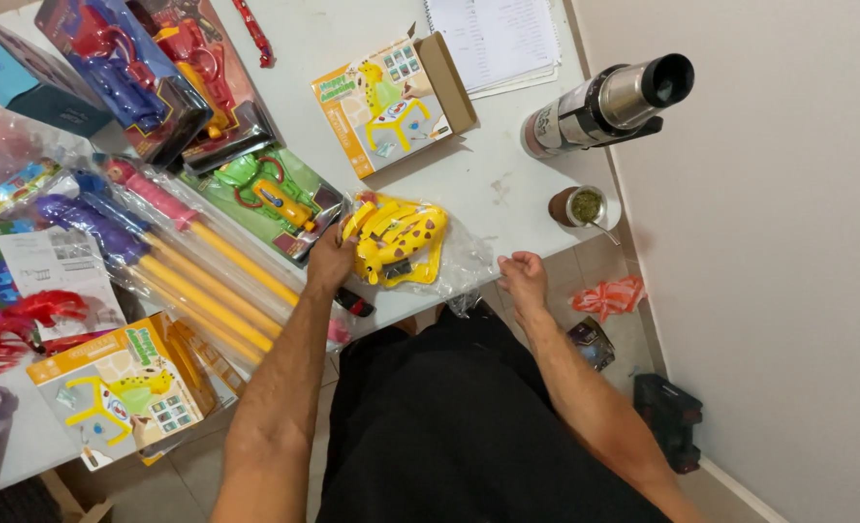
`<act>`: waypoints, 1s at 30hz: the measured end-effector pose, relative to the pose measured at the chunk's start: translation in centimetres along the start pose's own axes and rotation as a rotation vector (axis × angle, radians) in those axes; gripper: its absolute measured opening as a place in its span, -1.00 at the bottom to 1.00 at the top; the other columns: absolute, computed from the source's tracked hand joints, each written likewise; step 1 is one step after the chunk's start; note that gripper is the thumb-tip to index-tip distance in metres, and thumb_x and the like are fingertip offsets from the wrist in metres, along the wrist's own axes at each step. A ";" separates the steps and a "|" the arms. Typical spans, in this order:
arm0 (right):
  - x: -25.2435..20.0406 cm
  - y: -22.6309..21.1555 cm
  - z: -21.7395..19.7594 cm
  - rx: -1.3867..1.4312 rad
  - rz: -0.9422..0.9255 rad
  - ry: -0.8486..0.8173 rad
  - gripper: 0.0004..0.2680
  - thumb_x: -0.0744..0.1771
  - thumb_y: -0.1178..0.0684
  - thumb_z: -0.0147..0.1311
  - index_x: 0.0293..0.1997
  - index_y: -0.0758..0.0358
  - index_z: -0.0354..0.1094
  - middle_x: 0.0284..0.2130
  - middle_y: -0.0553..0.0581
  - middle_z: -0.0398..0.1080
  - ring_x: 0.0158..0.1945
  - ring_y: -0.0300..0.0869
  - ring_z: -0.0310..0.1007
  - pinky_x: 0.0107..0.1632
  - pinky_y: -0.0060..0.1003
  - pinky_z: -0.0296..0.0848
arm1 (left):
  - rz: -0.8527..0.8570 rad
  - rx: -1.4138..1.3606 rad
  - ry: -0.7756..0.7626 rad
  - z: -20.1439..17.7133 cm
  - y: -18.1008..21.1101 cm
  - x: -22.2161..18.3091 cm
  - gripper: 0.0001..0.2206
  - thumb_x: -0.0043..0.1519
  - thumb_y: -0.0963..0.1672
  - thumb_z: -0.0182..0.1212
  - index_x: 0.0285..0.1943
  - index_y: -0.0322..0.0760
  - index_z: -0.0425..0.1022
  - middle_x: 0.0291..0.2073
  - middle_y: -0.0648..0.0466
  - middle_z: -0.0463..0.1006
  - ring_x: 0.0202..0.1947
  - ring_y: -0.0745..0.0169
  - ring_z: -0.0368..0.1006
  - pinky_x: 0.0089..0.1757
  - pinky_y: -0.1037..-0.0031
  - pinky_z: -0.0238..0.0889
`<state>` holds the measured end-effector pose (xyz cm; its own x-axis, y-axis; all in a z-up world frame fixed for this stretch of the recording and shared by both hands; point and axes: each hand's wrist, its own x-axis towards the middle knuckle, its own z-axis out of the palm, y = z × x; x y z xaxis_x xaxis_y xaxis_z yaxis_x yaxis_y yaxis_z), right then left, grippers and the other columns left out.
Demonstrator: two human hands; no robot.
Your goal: Unboxing and assembling a battery-operated giraffe toy, including battery installation and part attachment.
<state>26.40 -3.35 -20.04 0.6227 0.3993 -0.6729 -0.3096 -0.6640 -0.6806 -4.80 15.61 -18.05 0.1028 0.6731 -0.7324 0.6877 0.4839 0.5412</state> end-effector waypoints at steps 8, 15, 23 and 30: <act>2.9 3.7 3.0 -0.109 0.088 0.046 -0.62 0.24 0.00 0.38 0.08 0.21 0.31 -0.35 0.09 0.47 -0.40 -0.21 0.55 -0.42 -0.39 0.50 | -0.021 0.077 0.017 0.1 0.5 -1.6 -0.59 0.30 -0.03 0.10 0.37 0.03 0.43 0.13 -0.06 0.56 0.25 -0.04 0.40 0.24 0.12 0.21; 7.1 1.9 2.1 -0.244 -0.182 0.118 -0.88 0.24 0.18 0.26 -0.24 0.02 0.54 -0.46 -0.02 0.51 -0.46 -0.31 0.50 -0.36 -0.47 0.40 | -0.020 0.115 0.104 1.7 -5.2 0.8 -0.81 0.23 -0.04 0.20 -0.04 0.06 0.64 -0.20 0.17 0.66 -0.04 0.15 0.58 0.01 0.24 0.41; 8.0 0.6 1.3 -0.321 -0.179 0.160 -0.90 0.23 0.08 0.25 -0.27 -0.09 0.53 -0.50 -0.06 0.50 -0.45 -0.26 0.53 -0.34 -0.40 0.45 | -0.117 0.096 0.141 1.3 -4.5 -1.0 -0.81 0.24 -0.04 0.16 -0.04 0.06 0.64 -0.13 0.17 0.68 0.08 0.02 0.53 0.11 0.14 0.35; 3.3 -3.5 0.7 0.250 -0.168 -0.216 -0.95 0.34 0.18 0.11 -0.29 0.20 0.32 -0.43 0.08 0.47 -0.29 -0.22 0.58 -0.15 -0.41 0.57 | -0.115 0.096 0.137 -0.1 -2.2 -2.6 -0.79 0.27 -0.05 0.10 -0.01 0.01 0.63 -0.09 0.11 0.67 0.11 -0.03 0.51 0.14 0.13 0.33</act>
<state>29.03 0.74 -20.06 0.5216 0.6316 -0.5736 -0.3988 -0.4138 -0.8184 -6.63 12.80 -17.32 -0.0749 0.6893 -0.7206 0.7552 0.5111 0.4105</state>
